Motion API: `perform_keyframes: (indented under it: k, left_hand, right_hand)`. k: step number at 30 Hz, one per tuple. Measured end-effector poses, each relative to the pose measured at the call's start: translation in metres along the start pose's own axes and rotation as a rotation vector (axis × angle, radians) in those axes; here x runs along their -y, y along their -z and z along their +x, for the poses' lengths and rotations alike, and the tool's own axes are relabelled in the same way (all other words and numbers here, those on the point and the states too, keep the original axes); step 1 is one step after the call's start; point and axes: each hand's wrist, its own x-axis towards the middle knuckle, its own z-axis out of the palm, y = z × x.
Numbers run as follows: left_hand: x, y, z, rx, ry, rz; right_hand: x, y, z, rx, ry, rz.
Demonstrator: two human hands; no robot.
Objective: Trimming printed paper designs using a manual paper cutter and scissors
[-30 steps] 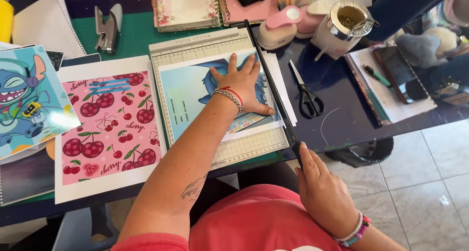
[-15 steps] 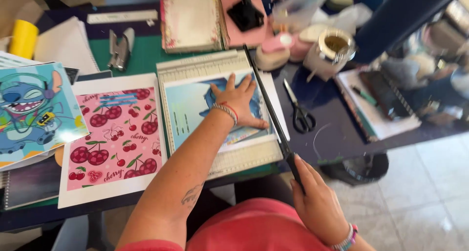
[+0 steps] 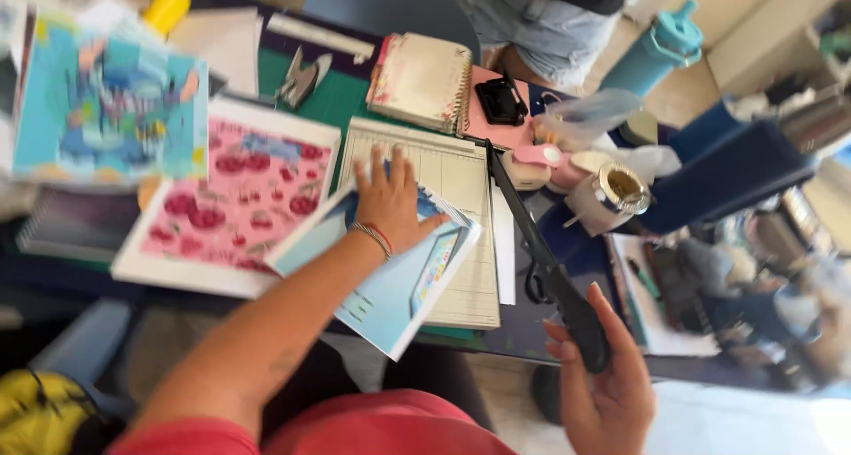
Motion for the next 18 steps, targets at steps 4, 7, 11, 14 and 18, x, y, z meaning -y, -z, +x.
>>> perform_keyframes:
  k: [4,7,11,14,18]
  left_hand:
    - [0.005,-0.011,0.001,0.07,-0.623,-0.386]
    - [-0.006,-0.019,-0.001,0.214,-0.811,-0.361]
    - [-0.025,0.011,-0.003,0.195,-0.663,-0.276]
    - [-0.052,-0.017,0.018,0.002,-0.452,-0.184]
    - [-0.066,-0.027,0.037,0.034,-0.372,-0.231]
  right_hand:
    - [-0.008,-0.002,0.001,-0.038,0.049,0.004]
    - [-0.015,-0.003,-0.001,-0.067,0.074,-0.031]
    - [-0.014,0.001,0.001,-0.059,0.187,-0.263]
    - [-0.01,0.003,0.0,-0.074,0.232,-0.522]
    - [-0.004,-0.001,0.0,-0.098,0.202,-0.56]
